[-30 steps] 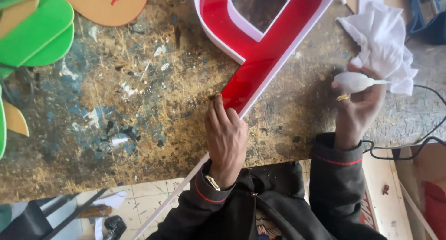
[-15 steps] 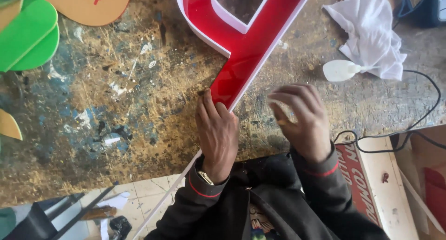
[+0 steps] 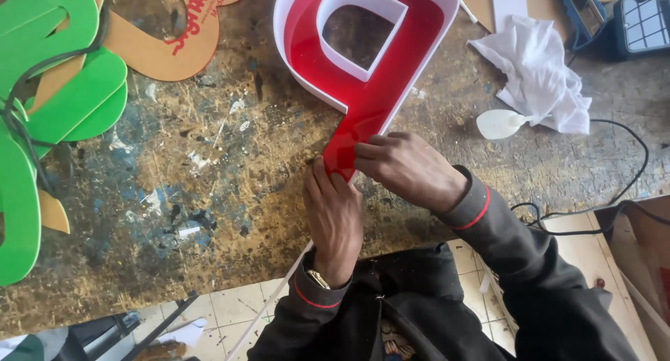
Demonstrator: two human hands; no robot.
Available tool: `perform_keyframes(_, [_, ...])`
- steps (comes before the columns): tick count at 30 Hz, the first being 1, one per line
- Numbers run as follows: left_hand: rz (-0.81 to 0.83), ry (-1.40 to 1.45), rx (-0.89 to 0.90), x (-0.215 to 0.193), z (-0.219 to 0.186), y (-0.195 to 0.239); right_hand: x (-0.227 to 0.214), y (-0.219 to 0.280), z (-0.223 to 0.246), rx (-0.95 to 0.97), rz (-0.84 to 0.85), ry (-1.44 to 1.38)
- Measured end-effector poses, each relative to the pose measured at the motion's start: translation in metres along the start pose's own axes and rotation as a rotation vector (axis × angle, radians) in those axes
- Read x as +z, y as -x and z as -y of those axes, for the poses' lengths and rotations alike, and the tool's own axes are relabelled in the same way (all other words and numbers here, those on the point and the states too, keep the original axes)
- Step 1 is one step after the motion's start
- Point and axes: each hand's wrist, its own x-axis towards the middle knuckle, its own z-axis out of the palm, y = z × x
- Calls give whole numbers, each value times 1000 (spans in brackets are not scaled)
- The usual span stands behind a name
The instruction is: Assembling a 3D sign letter by gluing a plastic border strip to the edge of an acrylic letter 'P'.
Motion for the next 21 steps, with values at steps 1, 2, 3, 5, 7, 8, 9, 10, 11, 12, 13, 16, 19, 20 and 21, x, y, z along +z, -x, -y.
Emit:
perform_keyframes(1, [2, 0, 2, -6, -1, 3, -2, -1, 4, 2, 1, -1])
perform_keyframes(2, [10, -8, 3, -10, -1, 0, -5, -3, 5, 33, 37, -11])
perform_keyframes(3, [19, -16, 5, -16, -1, -1, -9, -6, 6, 63, 73, -21])
perform_keyframes(5, [-8, -4, 8, -16, -2, -1, 0, -3, 7, 96, 72, -44])
perform_keyframes(7, [-44, 11, 15, -9, 0, -1, 3, -1, 6, 131, 66, -57])
perform_keyframes(8, [-101, 9, 27, -3, 1, 2, 3, 0, 7, 128, 33, -128])
perform_keyframes(9, [-157, 7, 40, 4, 3, 4, 5, 0, 7, 124, 1, -200])
perform_keyframes(10, [-161, 6, 27, 6, 3, 4, 4, 2, 9, 112, 5, -199])
perform_keyframes(11, [-137, 12, 26, 9, 2, 4, 4, 3, 10, 140, 3, -201])
perform_keyframes(12, [-102, 18, 26, 12, 2, 8, 6, 7, 15, 173, 7, -212])
perform_keyframes(13, [-94, 17, 14, 8, 4, 5, 3, 8, 17, 165, 17, -220])
perform_keyframes(16, [-101, -8, 28, 0, 5, 8, 6, 20, 28, 384, -147, -388])
perform_keyframes(19, [-93, 2, 39, 1, 3, 10, 21, 26, 24, 771, -345, -394])
perform_keyframes(20, [-91, 6, 39, 0, 4, 8, 22, 25, 21, 935, -232, -407])
perform_keyframes(21, [-89, 10, 39, -1, 3, 6, 23, 24, 16, 1097, -116, -422])
